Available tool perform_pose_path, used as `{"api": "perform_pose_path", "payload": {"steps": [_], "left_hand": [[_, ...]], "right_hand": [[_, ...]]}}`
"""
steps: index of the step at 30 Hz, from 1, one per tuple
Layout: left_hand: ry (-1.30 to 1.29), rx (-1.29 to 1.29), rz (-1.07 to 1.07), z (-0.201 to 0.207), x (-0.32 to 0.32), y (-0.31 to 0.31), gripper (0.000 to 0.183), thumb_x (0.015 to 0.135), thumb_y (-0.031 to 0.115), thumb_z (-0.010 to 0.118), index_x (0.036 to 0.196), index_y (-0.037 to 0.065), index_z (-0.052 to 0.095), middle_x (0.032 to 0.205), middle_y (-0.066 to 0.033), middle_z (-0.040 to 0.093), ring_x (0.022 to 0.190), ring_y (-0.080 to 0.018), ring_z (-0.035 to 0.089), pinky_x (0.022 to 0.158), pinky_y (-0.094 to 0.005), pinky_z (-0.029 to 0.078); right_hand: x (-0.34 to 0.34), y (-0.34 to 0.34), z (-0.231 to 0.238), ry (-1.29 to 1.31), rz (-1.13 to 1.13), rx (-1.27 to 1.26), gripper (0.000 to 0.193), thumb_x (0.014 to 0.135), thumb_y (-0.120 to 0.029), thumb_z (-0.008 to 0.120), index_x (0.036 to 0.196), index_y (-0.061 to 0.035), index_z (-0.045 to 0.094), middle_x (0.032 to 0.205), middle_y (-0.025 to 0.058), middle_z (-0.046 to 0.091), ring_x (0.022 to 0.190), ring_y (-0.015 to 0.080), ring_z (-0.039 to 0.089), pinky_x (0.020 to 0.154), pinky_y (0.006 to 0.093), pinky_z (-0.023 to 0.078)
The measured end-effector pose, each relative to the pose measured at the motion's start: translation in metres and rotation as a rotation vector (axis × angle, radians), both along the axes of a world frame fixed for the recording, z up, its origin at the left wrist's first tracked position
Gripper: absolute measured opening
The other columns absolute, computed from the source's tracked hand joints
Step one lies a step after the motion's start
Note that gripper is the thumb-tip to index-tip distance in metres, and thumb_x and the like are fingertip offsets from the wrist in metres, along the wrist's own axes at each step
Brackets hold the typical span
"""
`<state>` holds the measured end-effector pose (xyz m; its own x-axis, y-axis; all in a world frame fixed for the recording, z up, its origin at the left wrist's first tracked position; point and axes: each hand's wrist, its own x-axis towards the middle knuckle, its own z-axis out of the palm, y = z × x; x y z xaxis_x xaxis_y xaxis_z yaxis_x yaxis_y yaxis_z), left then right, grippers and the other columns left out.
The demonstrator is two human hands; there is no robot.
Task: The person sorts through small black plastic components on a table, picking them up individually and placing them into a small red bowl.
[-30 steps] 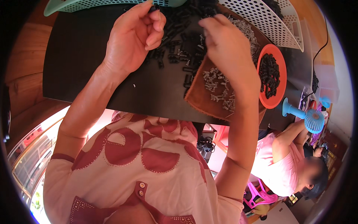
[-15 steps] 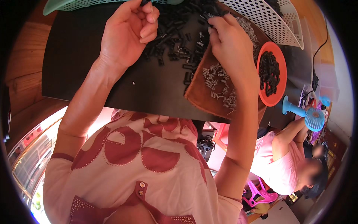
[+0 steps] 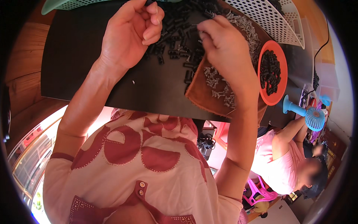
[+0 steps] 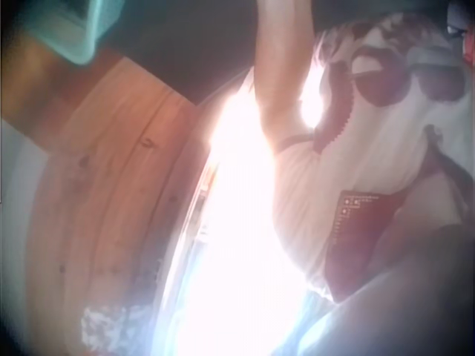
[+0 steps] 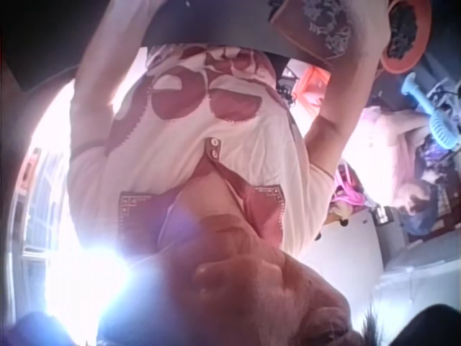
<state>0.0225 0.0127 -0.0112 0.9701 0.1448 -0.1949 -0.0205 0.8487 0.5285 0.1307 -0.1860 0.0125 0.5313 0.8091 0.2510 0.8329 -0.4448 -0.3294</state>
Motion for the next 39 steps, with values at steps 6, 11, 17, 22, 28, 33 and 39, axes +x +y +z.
{"api": "perform_pose_path", "payload": {"steps": [6,11,17,22,28,33,39], "left_hand": [[0.003,-0.006,-0.004,0.000,0.001,0.000,0.031,0.101,0.030,0.045,0.085,0.006,0.055,0.075,-0.0068,0.058,0.052,-0.0154,0.046,0.048,-0.0272,0.033],[0.031,0.017,0.005,0.002,0.000,-0.004,0.029,0.101,0.029,0.047,0.085,0.005,0.055,0.074,-0.0067,0.058,0.052,-0.0153,0.047,0.048,-0.0269,0.034],[0.023,0.015,-0.041,0.000,0.000,-0.008,0.026,0.100,0.026,0.051,0.085,0.005,0.056,0.073,-0.0070,0.058,0.051,-0.0153,0.047,0.046,-0.0265,0.033],[0.059,-0.007,-0.035,0.003,0.000,-0.010,0.027,0.100,0.025,0.051,0.085,0.005,0.057,0.072,-0.0071,0.058,0.051,-0.0151,0.047,0.046,-0.0263,0.033],[0.005,0.027,-0.043,-0.001,0.003,-0.011,0.027,0.100,0.026,0.050,0.084,0.005,0.057,0.073,-0.0063,0.058,0.052,-0.0145,0.047,0.047,-0.0259,0.033],[0.045,0.021,-0.045,-0.004,0.003,-0.008,0.028,0.100,0.026,0.051,0.084,0.005,0.058,0.072,-0.0066,0.059,0.051,-0.0144,0.047,0.046,-0.0257,0.033],[0.050,0.043,-0.041,-0.005,0.003,-0.009,0.028,0.100,0.026,0.051,0.084,0.004,0.058,0.071,-0.0068,0.059,0.050,-0.0142,0.047,0.045,-0.0255,0.033]], "right_hand": [[-0.020,0.019,-0.004,-0.074,0.006,-0.143,0.017,0.086,-0.011,0.064,0.103,-0.0062,0.062,0.091,0.0113,0.059,0.079,0.0331,0.060,0.068,0.0399,0.049],[-0.018,0.022,-0.006,-0.073,-0.015,-0.149,0.014,0.086,-0.007,0.063,0.099,-0.0042,0.062,0.089,0.0124,0.059,0.079,0.0340,0.059,0.068,0.0402,0.048],[-0.009,0.010,0.003,0.102,0.010,0.043,0.010,0.085,-0.006,0.065,0.094,-0.0029,0.063,0.085,0.0129,0.058,0.077,0.0324,0.059,0.068,0.0394,0.047],[-0.014,0.003,-0.001,0.094,0.034,-0.042,0.008,0.085,-0.007,0.064,0.092,-0.0039,0.063,0.085,0.0139,0.059,0.079,0.0352,0.061,0.068,0.0411,0.048],[0.012,0.007,-0.004,-0.046,0.023,0.036,0.011,0.087,-0.006,0.063,0.097,-0.0024,0.064,0.085,0.0104,0.058,0.076,0.0278,0.060,0.070,0.0348,0.047],[0.019,0.026,0.001,-0.068,0.109,-0.114,0.010,0.086,-0.007,0.062,0.094,-0.0016,0.064,0.085,0.0124,0.059,0.079,0.0331,0.060,0.071,0.0405,0.047],[0.026,0.038,0.001,-0.178,0.115,-0.281,0.010,0.085,-0.009,0.062,0.091,-0.0009,0.062,0.083,0.0125,0.061,0.078,0.0330,0.060,0.070,0.0419,0.047]]}}
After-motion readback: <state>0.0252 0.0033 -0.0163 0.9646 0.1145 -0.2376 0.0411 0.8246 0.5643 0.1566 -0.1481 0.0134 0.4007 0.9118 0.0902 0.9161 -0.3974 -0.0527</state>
